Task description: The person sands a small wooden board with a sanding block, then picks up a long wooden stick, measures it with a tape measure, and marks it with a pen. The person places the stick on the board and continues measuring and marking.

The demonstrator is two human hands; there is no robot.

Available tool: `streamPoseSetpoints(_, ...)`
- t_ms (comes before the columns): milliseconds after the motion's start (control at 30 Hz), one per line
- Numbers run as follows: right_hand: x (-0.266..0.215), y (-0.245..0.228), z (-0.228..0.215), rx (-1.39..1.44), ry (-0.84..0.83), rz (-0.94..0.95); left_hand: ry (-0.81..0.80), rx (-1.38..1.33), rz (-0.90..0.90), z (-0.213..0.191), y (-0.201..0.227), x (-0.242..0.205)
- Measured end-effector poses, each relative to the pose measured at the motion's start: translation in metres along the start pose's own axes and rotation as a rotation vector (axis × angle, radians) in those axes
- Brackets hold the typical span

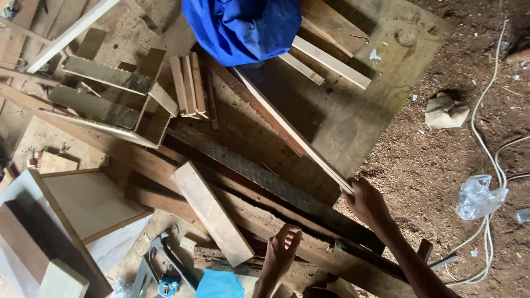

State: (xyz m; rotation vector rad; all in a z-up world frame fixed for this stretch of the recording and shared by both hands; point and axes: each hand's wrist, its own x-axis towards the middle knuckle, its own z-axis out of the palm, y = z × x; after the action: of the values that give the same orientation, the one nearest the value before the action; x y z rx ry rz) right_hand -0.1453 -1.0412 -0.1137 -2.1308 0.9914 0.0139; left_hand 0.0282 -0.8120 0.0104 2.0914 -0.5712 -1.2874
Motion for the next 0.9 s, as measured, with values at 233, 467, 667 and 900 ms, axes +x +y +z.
streamPoseSetpoints(233,-0.103,-0.020,-0.046,-0.142,-0.164,0.333,0.014,-0.005,0.068,-0.003,-0.014,-0.035)
streamPoseSetpoints(467,-0.240,-0.031,-0.033,-0.134,-0.087,0.445,-0.011,-0.145,0.197,-0.007,-0.044,-0.084)
streamPoseSetpoints(667,-0.337,-0.115,0.048,0.019,0.234,0.235,-0.185,-0.439,0.385,-0.009,-0.072,-0.136)
streamPoseSetpoints(900,-0.390,-0.263,0.112,0.293,0.359,0.001,-0.209,-0.991,0.384,-0.070,-0.132,-0.243)
